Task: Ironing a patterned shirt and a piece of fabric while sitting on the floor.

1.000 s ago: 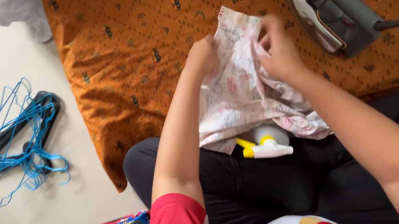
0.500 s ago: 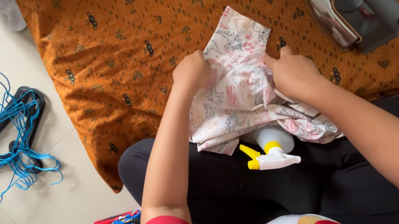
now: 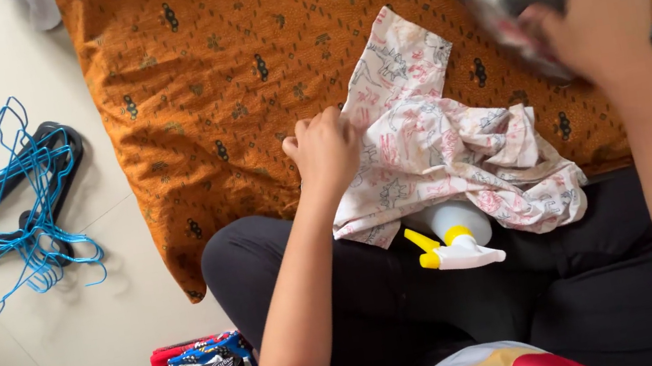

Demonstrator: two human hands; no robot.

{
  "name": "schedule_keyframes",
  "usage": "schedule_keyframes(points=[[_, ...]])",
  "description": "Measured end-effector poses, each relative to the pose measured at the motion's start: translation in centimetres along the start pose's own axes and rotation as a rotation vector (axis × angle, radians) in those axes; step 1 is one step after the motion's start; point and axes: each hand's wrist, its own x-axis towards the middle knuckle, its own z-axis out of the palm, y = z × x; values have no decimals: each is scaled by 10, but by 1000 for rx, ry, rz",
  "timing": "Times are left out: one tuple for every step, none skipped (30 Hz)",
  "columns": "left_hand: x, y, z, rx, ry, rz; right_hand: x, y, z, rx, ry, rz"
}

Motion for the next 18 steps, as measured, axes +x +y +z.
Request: schedule_keyframes(points=[[0,-1,0,-40,40,20,-8,-16,-7,-39,-95,-161],[0,-2,1,-80,81,39,-15,-32,-13,-77,-193,-321],[1,-2,1,-80,77,35,-21,-55,-6,-77,-199,-322],[3,-2,2,-26,-4,-34,-26,-79,1,-123,-243,-453],[5,-3,2,30,-89,-99,-31,-102,9,-166,-288,-578],[7,-2,-1,32,-97,-99,-28,-116,24,-163,-295,-574],[7,-1,-3,64,-107,-134,-24,-129,37,-128,-126,-614],[8,1,-6,96,-117,-169,-20,-142,50,-92,45,-649],[9,1,-6,93,-118,-166,-12,-157,53,-96,45,-646],[9,0,-6,99,-110,-195,-5,-172,56,-93,59,-626],[8,0,-5,101,-98,-232,2,-187,59,-92,73,-617],[8,-1,-2,95,-96,-237,7,-187,55,-97,73,-624],[6,-4,0,175,-8,-163,8,-190,52,-99,28,-621],[3,-7,2,256,79,-89,8,-192,50,-101,-16,-618],[2,-5,-1,259,75,-92,-2,-181,45,-97,-22,-619],[2,-4,-5,249,11,-129,-11,-170,39,-167,-67,-650],[6,-2,-8,233,-45,-165,-15,-160,33,-242,-106,-683],[8,-4,-9,231,-42,-167,-20,-142,26,-244,-104,-686]])
